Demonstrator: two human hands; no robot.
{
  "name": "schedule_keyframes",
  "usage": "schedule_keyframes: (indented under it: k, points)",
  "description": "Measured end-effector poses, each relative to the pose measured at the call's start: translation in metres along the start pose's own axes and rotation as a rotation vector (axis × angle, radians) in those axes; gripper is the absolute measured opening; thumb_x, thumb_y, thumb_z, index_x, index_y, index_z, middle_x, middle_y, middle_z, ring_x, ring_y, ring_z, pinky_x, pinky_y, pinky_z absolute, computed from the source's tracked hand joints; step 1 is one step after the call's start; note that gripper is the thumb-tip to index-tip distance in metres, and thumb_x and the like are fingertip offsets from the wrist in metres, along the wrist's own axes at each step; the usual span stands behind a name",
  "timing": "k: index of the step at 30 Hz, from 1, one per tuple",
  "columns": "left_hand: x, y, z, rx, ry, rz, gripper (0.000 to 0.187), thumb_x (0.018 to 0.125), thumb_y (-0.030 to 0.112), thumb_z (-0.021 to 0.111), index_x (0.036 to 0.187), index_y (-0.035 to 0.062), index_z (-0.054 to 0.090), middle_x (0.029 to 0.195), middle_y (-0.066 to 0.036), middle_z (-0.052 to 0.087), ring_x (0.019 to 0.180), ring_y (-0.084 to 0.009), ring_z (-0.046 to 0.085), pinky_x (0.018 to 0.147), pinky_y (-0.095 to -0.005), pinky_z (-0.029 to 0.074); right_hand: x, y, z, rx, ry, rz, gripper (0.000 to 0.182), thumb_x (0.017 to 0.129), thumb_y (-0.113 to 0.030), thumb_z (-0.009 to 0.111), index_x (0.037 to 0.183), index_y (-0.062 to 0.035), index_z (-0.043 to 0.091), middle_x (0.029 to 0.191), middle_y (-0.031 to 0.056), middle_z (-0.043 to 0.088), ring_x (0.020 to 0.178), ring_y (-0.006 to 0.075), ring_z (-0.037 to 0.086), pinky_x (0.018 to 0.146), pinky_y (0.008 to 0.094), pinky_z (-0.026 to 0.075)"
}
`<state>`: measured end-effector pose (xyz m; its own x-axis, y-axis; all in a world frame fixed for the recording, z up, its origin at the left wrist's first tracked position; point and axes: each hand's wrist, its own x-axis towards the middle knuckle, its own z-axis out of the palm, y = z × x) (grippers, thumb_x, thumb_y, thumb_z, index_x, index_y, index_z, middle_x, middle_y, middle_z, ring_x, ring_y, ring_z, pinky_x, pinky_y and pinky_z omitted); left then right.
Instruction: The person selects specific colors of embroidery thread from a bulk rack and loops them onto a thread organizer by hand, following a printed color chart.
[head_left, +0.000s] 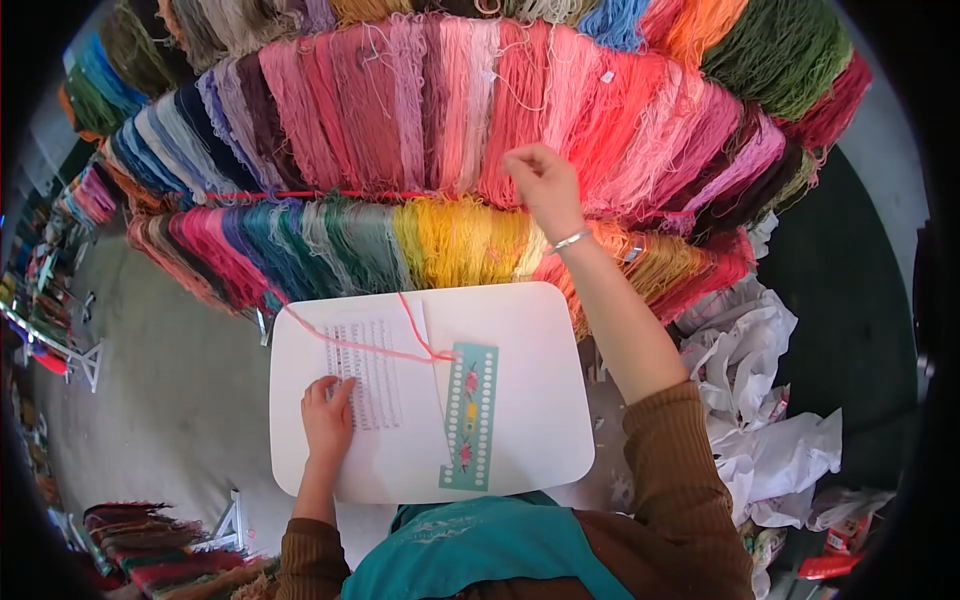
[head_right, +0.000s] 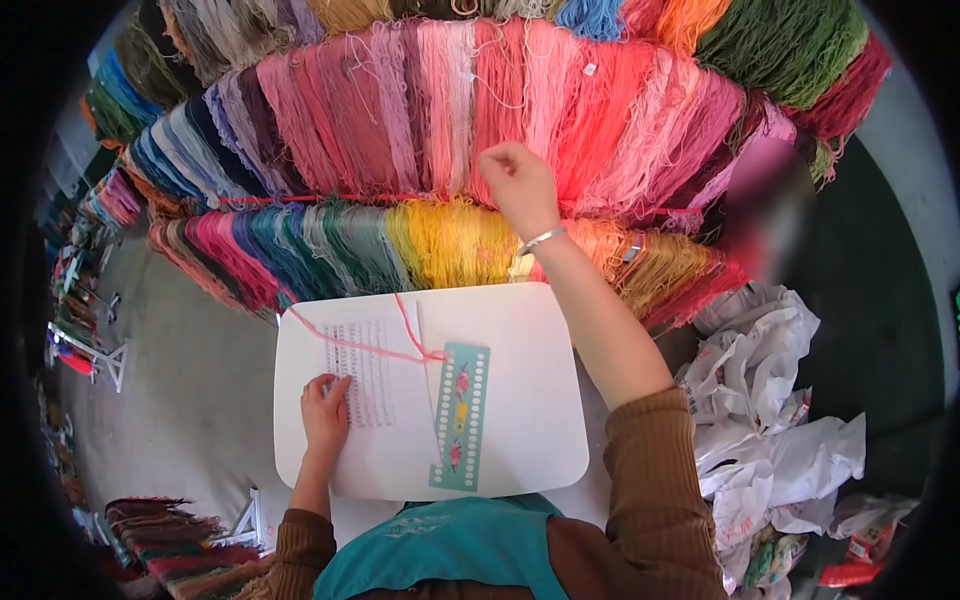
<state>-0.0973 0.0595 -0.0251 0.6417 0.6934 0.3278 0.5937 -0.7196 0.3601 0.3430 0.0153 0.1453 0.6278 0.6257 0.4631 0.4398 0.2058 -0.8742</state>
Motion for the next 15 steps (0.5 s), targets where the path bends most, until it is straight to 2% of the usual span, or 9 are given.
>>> schedule_keyframes:
  k: [3,5,7,9,12,15]
  points:
    - [0.001,-0.001,0.001,-0.005,0.000,0.005,0.042,0.078,0.000,0.062,0.116,0.0158,0.071,0.119,-0.013,0.059,0.110,-0.0336,0.054,0.094,-0.0447,0.044,0.008,-0.020,0.025,-0.011,-0.017,0.015,0.014,0.093,-0.012,0.066,0.100,0.0000,0.068,0.076,0.0005,0.064,0.059,0.0063,0.057,0.052,0.0231,0.044]
    - [0.001,-0.002,0.001,-0.005,0.002,0.012,0.042,0.078,0.000,0.062,0.116,0.0158,0.070,0.119,-0.013,0.059,0.110,-0.0336,0.054,0.093,-0.0449,0.045,0.025,-0.009,0.036,-0.060,0.022,-0.046,0.015,0.092,-0.012,0.065,0.100,0.0003,0.069,0.073,0.0005,0.063,0.058,0.0068,0.057,0.052,0.0240,0.044]
    - [0.001,-0.002,0.001,-0.006,0.005,0.012,0.043,0.077,0.000,0.062,0.116,0.0163,0.070,0.119,-0.012,0.058,0.110,-0.0335,0.054,0.093,-0.0451,0.045,0.044,0.000,0.042,-0.063,0.110,-0.070,0.020,0.090,-0.018,0.065,0.099,-0.0019,0.070,0.074,0.0091,0.068,0.061,0.0167,0.067,0.058,0.0312,0.051]
    - [0.001,-0.002,0.000,-0.008,0.004,0.006,0.044,0.077,0.000,0.062,0.116,0.0166,0.070,0.119,-0.012,0.058,0.110,-0.0333,0.054,0.093,-0.0451,0.045,0.056,-0.005,0.045,-0.048,0.120,-0.012,0.020,0.089,-0.018,0.064,0.100,-0.0020,0.071,0.075,0.0095,0.069,0.064,0.0181,0.068,0.060,0.0319,0.052]
    - [0.001,-0.003,0.001,-0.008,0.003,0.000,0.044,0.076,0.000,0.063,0.116,0.0172,0.070,0.119,-0.012,0.058,0.111,-0.0331,0.054,0.093,-0.0452,0.045,0.083,0.010,0.049,-0.029,0.326,-0.104,0.018,0.087,-0.017,0.066,0.092,-0.0014,0.071,0.078,0.0104,0.071,0.069,0.0201,0.069,0.063,0.0336,0.053]
    - [0.001,-0.004,0.002,-0.003,0.005,0.006,0.044,0.076,0.000,0.063,0.116,0.0172,0.070,0.119,-0.012,0.058,0.111,-0.0330,0.054,0.093,-0.0453,0.045,0.089,0.009,0.052,-0.110,0.420,-0.114,0.017,0.085,-0.019,0.068,0.089,-0.0022,0.070,0.078,0.0111,0.072,0.069,0.0215,0.069,0.065,0.0346,0.053]
